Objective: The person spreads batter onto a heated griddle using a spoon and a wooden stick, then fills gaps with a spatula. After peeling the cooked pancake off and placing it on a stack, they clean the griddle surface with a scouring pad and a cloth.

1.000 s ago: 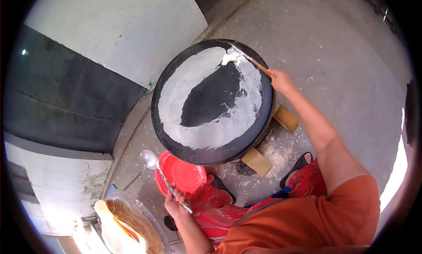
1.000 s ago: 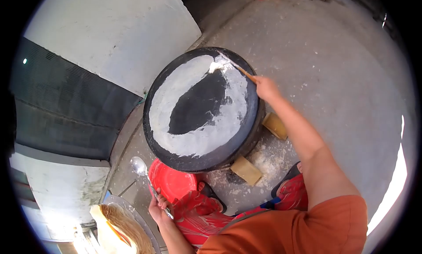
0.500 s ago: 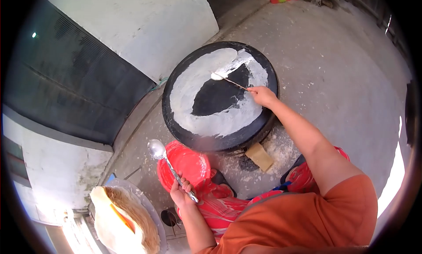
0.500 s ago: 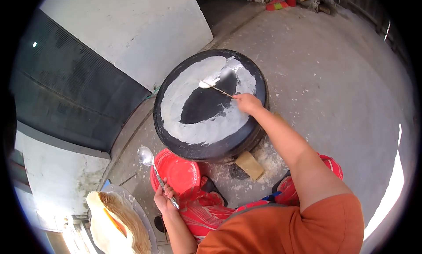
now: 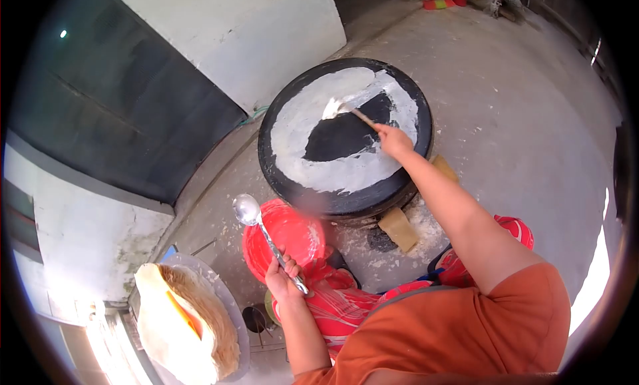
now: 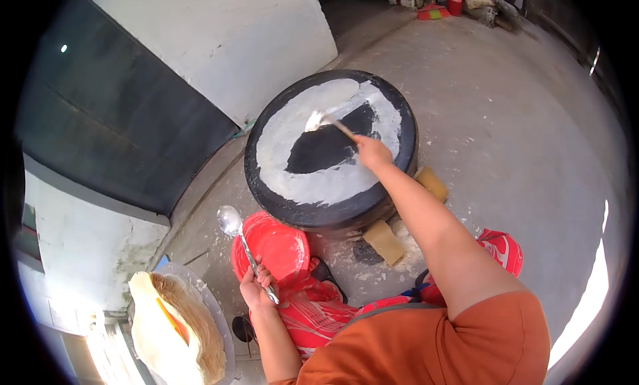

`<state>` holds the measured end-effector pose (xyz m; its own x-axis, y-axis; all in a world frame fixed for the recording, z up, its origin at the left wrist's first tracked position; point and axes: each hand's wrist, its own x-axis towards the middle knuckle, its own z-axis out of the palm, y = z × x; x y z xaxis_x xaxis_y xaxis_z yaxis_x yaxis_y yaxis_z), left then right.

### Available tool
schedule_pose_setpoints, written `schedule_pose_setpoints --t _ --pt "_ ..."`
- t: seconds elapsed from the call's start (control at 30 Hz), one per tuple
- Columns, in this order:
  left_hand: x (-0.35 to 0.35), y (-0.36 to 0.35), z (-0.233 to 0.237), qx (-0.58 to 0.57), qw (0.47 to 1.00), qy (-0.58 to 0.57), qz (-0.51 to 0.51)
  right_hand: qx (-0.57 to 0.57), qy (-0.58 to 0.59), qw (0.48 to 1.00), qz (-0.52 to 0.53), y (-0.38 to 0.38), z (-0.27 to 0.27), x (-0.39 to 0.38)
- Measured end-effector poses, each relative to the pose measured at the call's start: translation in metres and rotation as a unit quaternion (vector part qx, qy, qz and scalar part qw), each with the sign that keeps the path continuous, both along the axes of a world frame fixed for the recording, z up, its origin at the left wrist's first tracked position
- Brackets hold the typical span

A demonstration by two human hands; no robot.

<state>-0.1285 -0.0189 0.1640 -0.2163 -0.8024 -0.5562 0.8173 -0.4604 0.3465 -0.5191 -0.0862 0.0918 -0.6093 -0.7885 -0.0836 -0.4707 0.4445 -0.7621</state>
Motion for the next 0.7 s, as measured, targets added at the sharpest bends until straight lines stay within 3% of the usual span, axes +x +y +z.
schedule_pose_setpoints --t 0.03,0.13,0.23,0.3,0.37,0.43,0.5,0.57,0.63,0.7 --pt "0.0 0.001 -0.001 0.001 1.0 -0.013 -0.001 0.008 0.027 0.999 -0.034 -0.002 0.0 -0.002" --pt "0.002 0.001 0.001 0.002 1.0 -0.017 0.012 0.003 0.022 0.999 0.024 -0.006 0.001 0.01" --pt "0.005 0.0 0.001 -0.002 1.0 -0.012 0.013 0.102 0.004 0.99 0.101 0.01 0.025 0.015" --pt "0.005 0.0 0.002 -0.003 1.0 -0.011 0.013 0.045 0.076 0.996 0.014 0.023 0.021 -0.001" --pt "0.004 0.001 0.003 -0.009 1.0 -0.028 0.008 0.025 0.044 0.998 -0.041 0.022 -0.005 -0.007" --pt "0.003 0.0 0.003 -0.006 1.0 -0.027 0.006 -0.047 0.037 0.998 0.035 0.022 -0.025 0.004" --pt "0.002 0.001 0.004 -0.004 1.0 -0.024 0.007 -0.041 0.039 0.995 0.076 0.017 -0.024 0.022" --pt "0.002 0.001 0.005 -0.002 1.0 -0.003 0.003 0.045 0.031 0.986 0.157 0.021 0.004 0.035" --pt "0.003 0.001 0.005 -0.006 1.0 -0.014 0.006 0.053 -0.012 0.981 0.186 0.017 0.008 0.028" --pt "0.003 0.002 0.001 -0.006 1.0 -0.022 0.009 0.04 0.04 0.997 0.059 0.018 0.008 0.024"
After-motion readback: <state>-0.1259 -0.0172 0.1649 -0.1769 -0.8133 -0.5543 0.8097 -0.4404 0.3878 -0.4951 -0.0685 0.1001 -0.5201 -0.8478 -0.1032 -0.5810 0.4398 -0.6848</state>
